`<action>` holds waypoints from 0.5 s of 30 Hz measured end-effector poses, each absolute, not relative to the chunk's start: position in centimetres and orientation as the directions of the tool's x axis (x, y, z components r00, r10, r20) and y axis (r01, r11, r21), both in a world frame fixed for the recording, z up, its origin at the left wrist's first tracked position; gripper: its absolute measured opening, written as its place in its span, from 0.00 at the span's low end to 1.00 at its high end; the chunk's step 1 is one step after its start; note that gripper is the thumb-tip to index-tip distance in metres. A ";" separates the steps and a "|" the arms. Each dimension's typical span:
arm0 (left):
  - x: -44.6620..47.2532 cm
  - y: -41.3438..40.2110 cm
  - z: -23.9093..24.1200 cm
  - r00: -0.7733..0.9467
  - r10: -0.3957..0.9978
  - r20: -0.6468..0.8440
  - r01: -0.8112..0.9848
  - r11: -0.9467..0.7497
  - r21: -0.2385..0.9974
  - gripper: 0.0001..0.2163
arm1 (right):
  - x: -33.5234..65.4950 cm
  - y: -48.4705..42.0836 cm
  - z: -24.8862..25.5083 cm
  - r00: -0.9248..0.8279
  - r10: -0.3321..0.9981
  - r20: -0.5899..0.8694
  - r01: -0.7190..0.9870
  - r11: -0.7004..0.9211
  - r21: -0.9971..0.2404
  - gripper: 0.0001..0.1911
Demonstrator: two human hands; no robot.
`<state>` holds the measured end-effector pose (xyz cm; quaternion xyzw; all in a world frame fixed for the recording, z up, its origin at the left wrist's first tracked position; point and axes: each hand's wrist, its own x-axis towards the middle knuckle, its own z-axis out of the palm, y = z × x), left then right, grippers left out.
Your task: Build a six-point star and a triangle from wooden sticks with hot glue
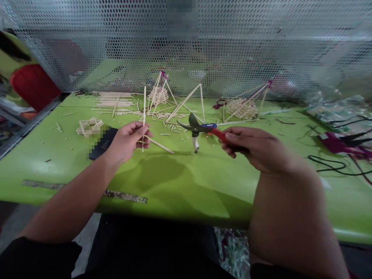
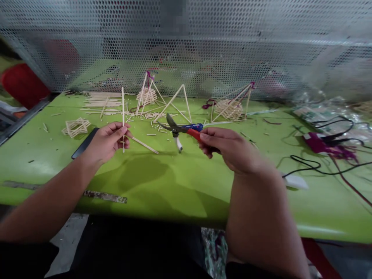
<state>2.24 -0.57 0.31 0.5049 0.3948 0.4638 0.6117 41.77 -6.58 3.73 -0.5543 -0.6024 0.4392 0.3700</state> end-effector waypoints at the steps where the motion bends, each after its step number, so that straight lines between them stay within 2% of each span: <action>1: 2.3 -0.6 0.3 0.260 0.965 -0.012 -0.173 0.059 0.983 0.19 | 41.1 -6.7 3.7 -0.095 0.995 -0.010 0.255 0.015 -0.967 0.19; 3: 2.3 -0.8 0.4 0.268 0.963 -0.005 -0.174 0.054 0.983 0.17 | 39.4 -6.9 3.5 -0.047 0.998 0.043 0.111 0.048 -0.993 0.16; 6: 2.4 -1.0 0.6 0.298 0.955 0.005 -0.183 0.052 0.982 0.17 | 37.3 -6.9 2.8 -0.049 0.994 0.096 -0.003 0.096 -0.995 0.16; 12: 2.9 -1.9 1.2 0.403 0.915 -0.006 -0.221 0.104 0.970 0.17 | 35.2 -6.6 1.4 -0.133 0.984 0.119 0.037 0.125 -0.991 0.25; 15: 3.2 -2.3 1.4 0.450 0.893 -0.011 -0.255 0.140 0.957 0.18 | 33.8 -6.7 1.6 -0.211 0.975 0.067 -0.036 0.061 -0.998 0.30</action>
